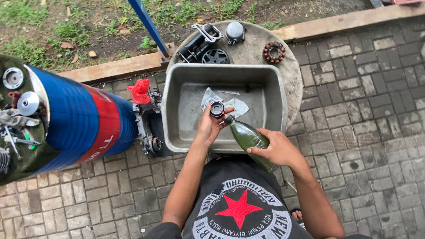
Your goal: The person cleans a small cylindrical mechanical part by wiping it with a white cloth and applying liquid from a green bottle. They then use a small metal tool to scrape the inside of the part while holding it over a plastic basin.
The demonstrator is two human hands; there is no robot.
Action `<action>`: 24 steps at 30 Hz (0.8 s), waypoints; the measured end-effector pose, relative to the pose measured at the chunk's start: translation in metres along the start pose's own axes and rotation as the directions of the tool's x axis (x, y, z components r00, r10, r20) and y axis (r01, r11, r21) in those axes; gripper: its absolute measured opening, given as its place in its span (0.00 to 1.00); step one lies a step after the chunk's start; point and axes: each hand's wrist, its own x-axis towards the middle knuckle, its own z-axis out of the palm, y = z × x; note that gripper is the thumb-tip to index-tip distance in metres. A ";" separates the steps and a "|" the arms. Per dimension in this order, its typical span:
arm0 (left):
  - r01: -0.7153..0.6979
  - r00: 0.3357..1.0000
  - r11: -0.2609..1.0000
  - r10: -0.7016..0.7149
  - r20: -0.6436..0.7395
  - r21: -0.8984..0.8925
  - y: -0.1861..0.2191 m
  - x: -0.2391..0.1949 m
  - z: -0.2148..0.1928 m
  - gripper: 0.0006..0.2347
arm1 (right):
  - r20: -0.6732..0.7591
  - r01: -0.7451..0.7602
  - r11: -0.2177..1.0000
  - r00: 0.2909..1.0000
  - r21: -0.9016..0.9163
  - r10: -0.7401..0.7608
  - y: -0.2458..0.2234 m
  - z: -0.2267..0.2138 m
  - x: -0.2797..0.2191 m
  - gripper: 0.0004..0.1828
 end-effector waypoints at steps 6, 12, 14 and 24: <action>0.029 0.999 0.999 -0.030 0.031 0.030 -0.024 0.014 -0.021 0.25 | -0.010 -0.068 0.998 0.998 0.016 0.068 0.008 0.010 -0.011 0.42; 0.017 0.999 0.999 -0.019 0.034 0.049 -0.028 0.001 -0.019 0.23 | -0.023 -0.095 0.995 0.995 0.016 0.095 0.008 0.019 -0.020 0.41; 0.015 0.999 0.998 -0.018 0.036 0.056 -0.033 0.004 -0.026 0.24 | -0.027 -0.091 0.996 0.995 0.018 0.092 0.009 0.023 -0.021 0.41; 0.011 0.998 0.993 -0.004 0.059 -0.115 -0.026 0.004 -0.038 0.31 | -0.353 0.396 0.858 0.894 0.329 -0.277 0.078 0.035 -0.002 0.48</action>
